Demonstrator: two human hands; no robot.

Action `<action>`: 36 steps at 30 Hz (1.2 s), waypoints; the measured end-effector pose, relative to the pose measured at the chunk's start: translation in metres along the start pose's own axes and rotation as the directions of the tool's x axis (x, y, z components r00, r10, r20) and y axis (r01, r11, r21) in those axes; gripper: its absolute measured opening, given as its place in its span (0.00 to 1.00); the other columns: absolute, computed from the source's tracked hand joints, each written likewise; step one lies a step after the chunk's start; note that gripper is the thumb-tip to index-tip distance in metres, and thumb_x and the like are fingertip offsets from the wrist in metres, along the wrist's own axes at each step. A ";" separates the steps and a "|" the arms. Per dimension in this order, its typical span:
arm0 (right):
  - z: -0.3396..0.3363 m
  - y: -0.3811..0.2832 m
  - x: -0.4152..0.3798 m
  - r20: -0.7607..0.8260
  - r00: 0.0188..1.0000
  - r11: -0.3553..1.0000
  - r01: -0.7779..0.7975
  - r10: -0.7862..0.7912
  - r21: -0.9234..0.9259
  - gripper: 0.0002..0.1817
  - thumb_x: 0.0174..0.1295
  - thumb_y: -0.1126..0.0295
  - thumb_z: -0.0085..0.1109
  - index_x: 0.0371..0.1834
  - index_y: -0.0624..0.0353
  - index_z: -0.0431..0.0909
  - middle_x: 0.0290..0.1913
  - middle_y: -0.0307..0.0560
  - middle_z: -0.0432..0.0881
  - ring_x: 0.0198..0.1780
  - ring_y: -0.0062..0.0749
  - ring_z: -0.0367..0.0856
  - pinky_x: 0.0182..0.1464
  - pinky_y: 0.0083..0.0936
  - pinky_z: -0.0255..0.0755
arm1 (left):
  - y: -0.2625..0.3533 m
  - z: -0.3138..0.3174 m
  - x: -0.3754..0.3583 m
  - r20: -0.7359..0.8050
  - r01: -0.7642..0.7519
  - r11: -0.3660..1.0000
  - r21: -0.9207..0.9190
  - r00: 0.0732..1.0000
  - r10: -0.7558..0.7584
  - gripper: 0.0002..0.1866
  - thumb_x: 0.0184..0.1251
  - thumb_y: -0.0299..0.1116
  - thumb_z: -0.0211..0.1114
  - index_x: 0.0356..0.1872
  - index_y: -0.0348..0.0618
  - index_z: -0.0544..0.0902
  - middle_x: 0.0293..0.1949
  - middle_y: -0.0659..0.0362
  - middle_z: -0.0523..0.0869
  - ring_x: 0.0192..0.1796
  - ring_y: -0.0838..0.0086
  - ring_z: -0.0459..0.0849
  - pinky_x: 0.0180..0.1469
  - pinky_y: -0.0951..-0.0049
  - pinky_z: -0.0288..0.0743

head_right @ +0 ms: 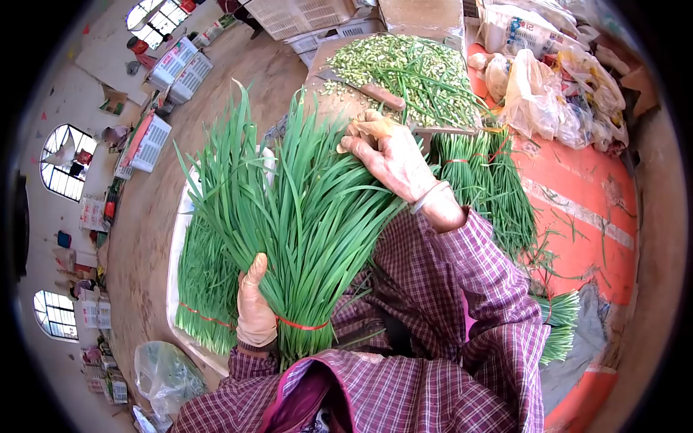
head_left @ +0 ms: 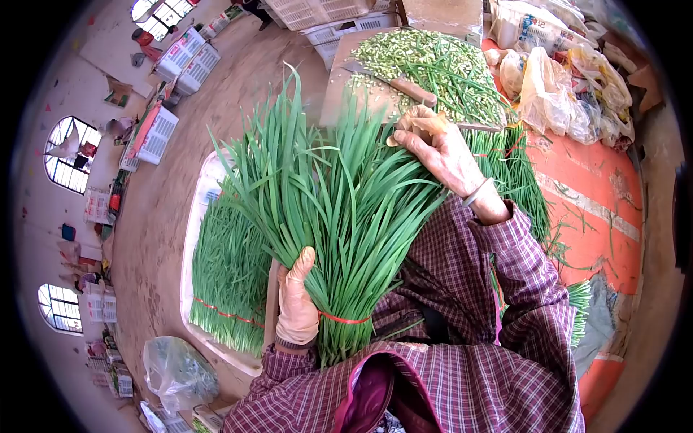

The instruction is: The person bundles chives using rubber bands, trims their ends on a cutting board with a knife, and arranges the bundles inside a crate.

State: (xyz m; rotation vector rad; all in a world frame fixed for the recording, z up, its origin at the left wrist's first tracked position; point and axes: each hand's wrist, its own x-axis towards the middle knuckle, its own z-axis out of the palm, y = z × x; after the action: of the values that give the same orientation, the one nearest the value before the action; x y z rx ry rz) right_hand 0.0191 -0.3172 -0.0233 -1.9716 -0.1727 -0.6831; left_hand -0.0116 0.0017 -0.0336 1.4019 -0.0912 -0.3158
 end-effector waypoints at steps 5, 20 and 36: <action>0.002 -0.003 0.007 0.112 0.993 0.999 0.038 -0.036 -0.016 0.10 0.67 0.68 0.64 0.34 0.66 0.85 0.43 0.47 0.84 0.42 0.35 0.83 0.46 0.31 0.75 | 0.007 0.008 -0.002 0.035 0.034 0.997 -0.063 0.999 -0.031 0.30 0.77 0.46 0.61 0.71 0.37 0.73 0.64 0.56 0.82 0.62 0.68 0.82 0.67 0.63 0.74; -0.012 -0.009 0.015 0.362 0.895 0.952 0.301 -0.261 -0.055 0.07 0.60 0.70 0.63 0.32 0.63 0.85 0.46 0.42 0.90 0.37 0.44 0.88 0.40 0.35 0.80 | 0.005 0.003 -0.002 0.022 0.016 0.995 -0.102 1.000 -0.014 0.22 0.74 0.36 0.68 0.65 0.42 0.79 0.57 0.62 0.84 0.55 0.75 0.82 0.63 0.69 0.76; -0.017 -0.030 0.002 0.314 0.936 0.982 0.115 -0.157 0.149 0.12 0.67 0.66 0.66 0.38 0.67 0.86 0.40 0.48 0.88 0.39 0.38 0.86 0.44 0.31 0.77 | 0.010 0.013 -0.004 0.027 0.019 1.000 0.004 0.999 -0.019 0.29 0.74 0.45 0.65 0.69 0.38 0.75 0.62 0.57 0.84 0.60 0.68 0.83 0.66 0.64 0.75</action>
State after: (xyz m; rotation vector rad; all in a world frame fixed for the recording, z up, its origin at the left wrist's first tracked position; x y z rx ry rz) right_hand 0.0019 -0.3179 0.0069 -1.9479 -0.5459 -0.4173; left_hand -0.0168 -0.0083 -0.0216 1.4029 -0.1007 -0.3502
